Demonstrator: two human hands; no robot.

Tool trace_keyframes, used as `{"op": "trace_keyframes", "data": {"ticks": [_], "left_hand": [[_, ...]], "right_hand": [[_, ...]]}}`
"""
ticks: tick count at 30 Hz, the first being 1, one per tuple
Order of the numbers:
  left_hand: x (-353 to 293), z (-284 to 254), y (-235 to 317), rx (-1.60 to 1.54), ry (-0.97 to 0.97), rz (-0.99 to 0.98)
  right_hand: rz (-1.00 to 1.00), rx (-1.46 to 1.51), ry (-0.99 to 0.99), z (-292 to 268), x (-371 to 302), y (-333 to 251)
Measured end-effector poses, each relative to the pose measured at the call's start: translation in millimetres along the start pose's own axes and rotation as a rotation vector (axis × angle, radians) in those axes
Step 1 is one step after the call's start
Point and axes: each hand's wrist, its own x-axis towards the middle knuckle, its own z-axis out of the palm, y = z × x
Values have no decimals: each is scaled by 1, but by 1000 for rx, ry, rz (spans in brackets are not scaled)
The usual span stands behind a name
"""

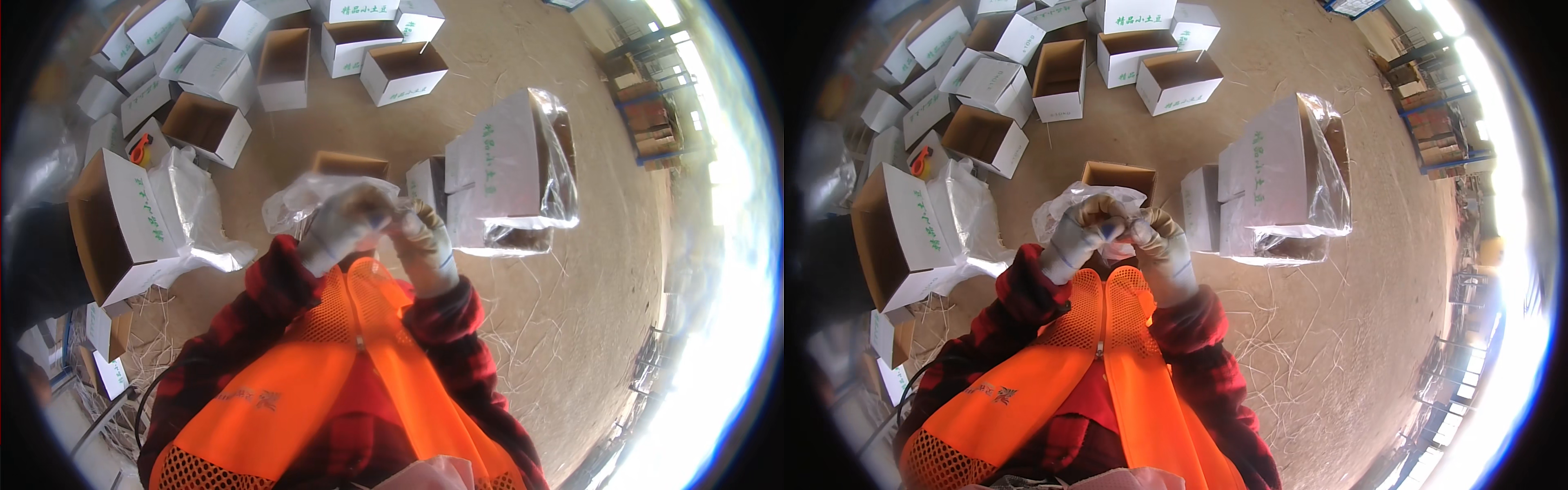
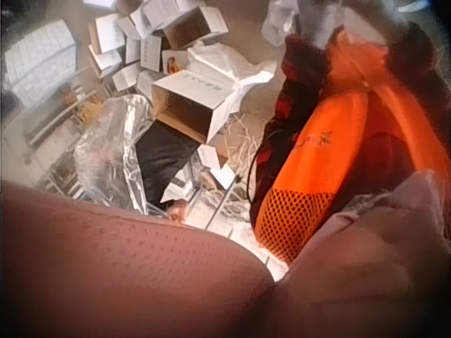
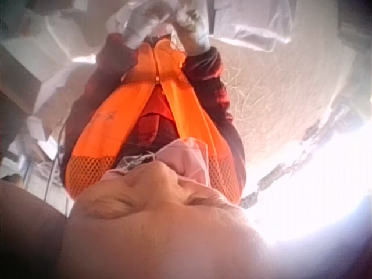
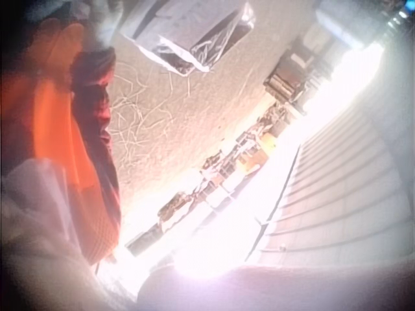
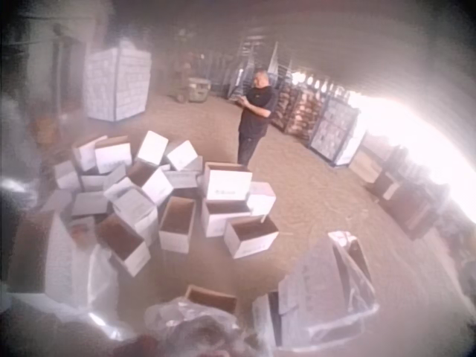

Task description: Insert large plastic bag liners into empty cardboard boxes on a warehouse floor.

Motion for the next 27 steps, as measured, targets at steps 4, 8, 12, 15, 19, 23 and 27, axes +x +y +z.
{"op": "trace_keyframes", "data": {"ticks": [4,8,12,15,19,23,27], "left_hand": [[3,4,10,-121,-10,2],[2,5,12,0,10,23],[5,-3,-9,62,14,61],[6,-3,-6,-182,-37,1],[6,8,9,-131,55,-37],[3,-4,-15,394,148,274],[4,7,-11,234,182,198]], "right_hand": [[-37,28,22,-8,1,7],[-26,-75,-28,20,6,-6],[-17,-190,60,-5,-2,5],[12,-35,-3,-9,-3,4],[-20,-34,58,-7,-4,6],[-27,-340,304,9,-2,10],[-39,-102,162,-8,-1,15]]}}
